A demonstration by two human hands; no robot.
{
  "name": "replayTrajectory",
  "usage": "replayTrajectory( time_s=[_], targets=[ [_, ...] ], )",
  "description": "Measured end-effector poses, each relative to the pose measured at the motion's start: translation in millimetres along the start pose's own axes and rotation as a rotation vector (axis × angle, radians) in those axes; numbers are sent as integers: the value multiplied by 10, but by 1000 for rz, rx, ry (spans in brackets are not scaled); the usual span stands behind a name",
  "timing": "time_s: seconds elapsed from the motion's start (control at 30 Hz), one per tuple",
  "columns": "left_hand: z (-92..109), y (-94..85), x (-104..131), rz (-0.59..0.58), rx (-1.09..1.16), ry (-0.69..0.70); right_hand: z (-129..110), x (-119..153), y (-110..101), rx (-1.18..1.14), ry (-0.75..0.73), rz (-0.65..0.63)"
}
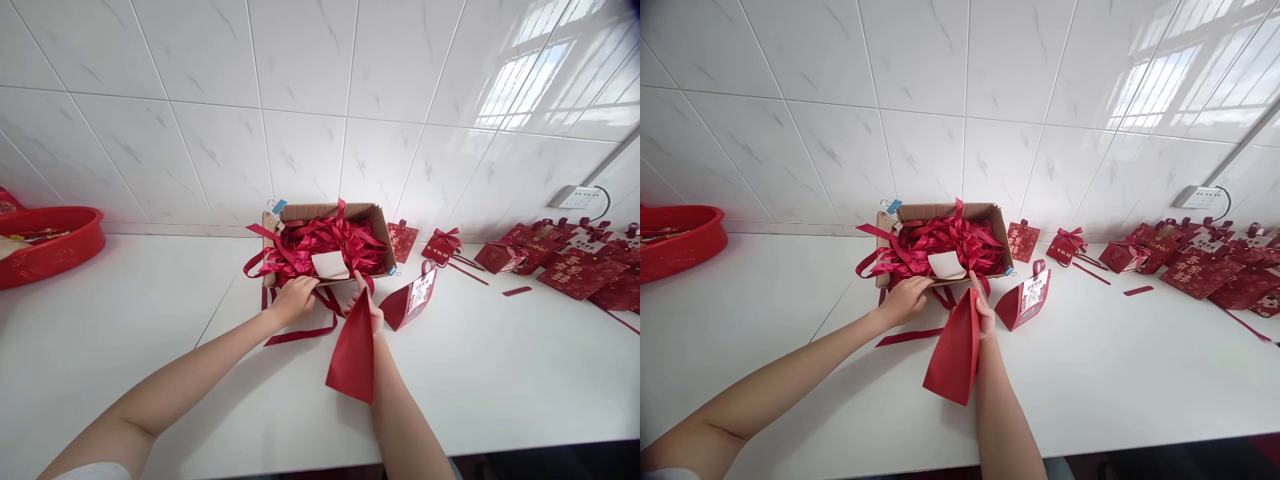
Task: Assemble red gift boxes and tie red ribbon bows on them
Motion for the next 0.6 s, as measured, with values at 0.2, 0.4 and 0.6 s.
replayTrajectory(
  time_s=[0.2,0.4,0.6],
  targets=[
    [-494,-333,-69,259,291,-333,-29,22,23,-169,-11,-49],
    [-583,-272,-767,-294,-283,-101,24,33,62,-124,15,-103],
    [-808,-249,-1262,-380,-298,-42,113,0,27,-67,81,-95]
  ],
)
Point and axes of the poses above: each hand's wrist, its own x-axis away from the middle knuckle, its own y-axis out of the palm, z = x × y, the point moved 7 cm from there along -x, towards the middle knuckle, and after that the axes turned 7 degrees about y, right-handed, at the moved point
